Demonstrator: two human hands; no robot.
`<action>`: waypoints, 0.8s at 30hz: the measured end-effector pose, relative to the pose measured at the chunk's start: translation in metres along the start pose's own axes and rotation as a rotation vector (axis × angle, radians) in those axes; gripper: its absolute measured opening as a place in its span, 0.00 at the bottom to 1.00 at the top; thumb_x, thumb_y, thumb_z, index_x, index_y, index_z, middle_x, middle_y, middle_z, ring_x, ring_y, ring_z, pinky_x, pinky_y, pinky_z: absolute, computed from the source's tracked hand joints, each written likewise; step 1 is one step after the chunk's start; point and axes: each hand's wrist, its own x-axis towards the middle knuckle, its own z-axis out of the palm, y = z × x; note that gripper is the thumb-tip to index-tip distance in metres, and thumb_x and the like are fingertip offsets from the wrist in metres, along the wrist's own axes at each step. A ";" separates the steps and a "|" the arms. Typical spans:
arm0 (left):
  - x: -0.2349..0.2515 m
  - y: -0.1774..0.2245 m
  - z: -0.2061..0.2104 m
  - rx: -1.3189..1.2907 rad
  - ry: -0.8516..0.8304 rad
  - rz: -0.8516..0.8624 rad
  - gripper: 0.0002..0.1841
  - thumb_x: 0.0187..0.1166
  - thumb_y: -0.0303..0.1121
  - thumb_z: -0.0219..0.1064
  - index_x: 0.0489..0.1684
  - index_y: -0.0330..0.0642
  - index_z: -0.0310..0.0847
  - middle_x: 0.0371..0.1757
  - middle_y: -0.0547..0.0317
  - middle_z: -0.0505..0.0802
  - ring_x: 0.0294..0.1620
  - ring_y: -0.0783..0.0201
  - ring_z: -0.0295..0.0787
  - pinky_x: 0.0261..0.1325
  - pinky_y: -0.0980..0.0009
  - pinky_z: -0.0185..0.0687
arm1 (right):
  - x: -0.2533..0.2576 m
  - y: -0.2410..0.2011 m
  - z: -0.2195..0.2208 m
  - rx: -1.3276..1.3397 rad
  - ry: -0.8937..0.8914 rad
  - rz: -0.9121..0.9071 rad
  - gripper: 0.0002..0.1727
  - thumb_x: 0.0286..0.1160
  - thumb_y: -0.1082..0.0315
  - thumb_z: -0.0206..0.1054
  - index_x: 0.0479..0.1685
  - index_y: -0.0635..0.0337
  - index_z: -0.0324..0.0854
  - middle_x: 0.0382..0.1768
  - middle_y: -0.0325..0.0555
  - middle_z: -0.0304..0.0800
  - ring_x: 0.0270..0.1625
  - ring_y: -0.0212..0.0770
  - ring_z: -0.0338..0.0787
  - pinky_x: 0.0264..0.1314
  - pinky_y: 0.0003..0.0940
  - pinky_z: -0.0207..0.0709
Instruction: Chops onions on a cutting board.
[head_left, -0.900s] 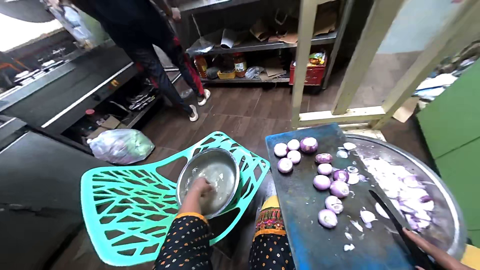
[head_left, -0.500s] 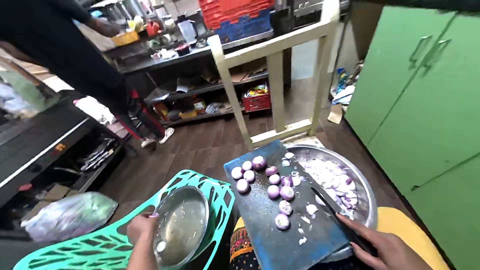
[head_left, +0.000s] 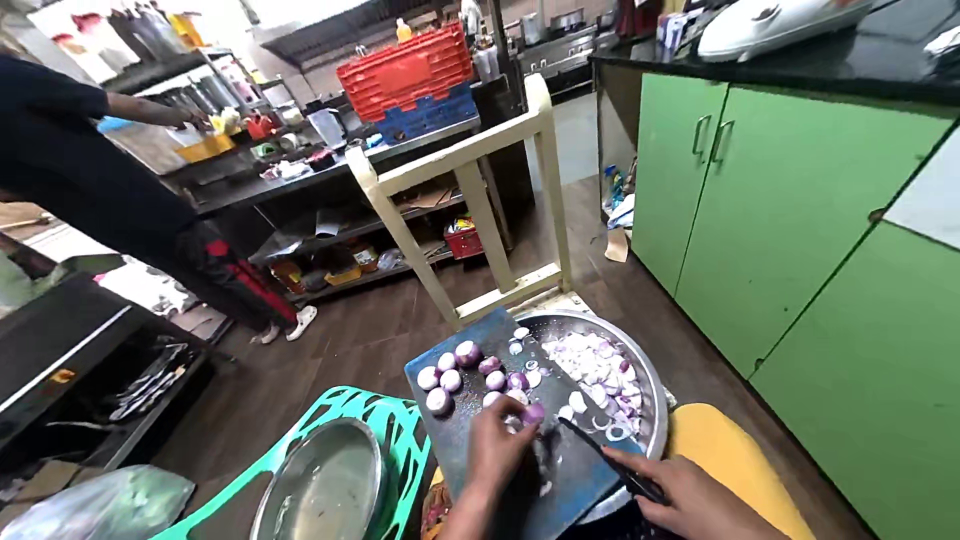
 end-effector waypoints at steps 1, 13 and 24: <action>0.005 0.009 0.015 0.076 -0.053 -0.020 0.19 0.67 0.47 0.82 0.51 0.48 0.92 0.51 0.61 0.97 0.56 0.61 0.94 0.66 0.52 0.89 | 0.000 0.001 -0.006 -0.014 0.026 0.043 0.39 0.76 0.60 0.69 0.90 0.29 0.65 0.47 0.61 0.94 0.49 0.63 0.93 0.56 0.66 0.82; 0.025 0.054 0.043 0.604 -0.253 -0.121 0.18 0.74 0.53 0.73 0.48 0.49 0.93 0.52 0.54 0.97 0.59 0.50 0.94 0.64 0.43 0.87 | 0.012 -0.024 -0.006 -0.116 0.050 0.032 0.43 0.75 0.65 0.62 0.95 0.32 0.56 0.39 0.60 0.92 0.45 0.64 0.92 0.49 0.65 0.83; 0.026 0.068 0.045 0.673 -0.263 -0.151 0.17 0.77 0.50 0.69 0.45 0.46 0.93 0.51 0.51 0.97 0.60 0.49 0.94 0.62 0.44 0.87 | -0.004 -0.042 0.002 -0.255 -0.022 0.101 0.42 0.79 0.71 0.58 0.96 0.33 0.54 0.37 0.59 0.92 0.43 0.64 0.93 0.44 0.63 0.83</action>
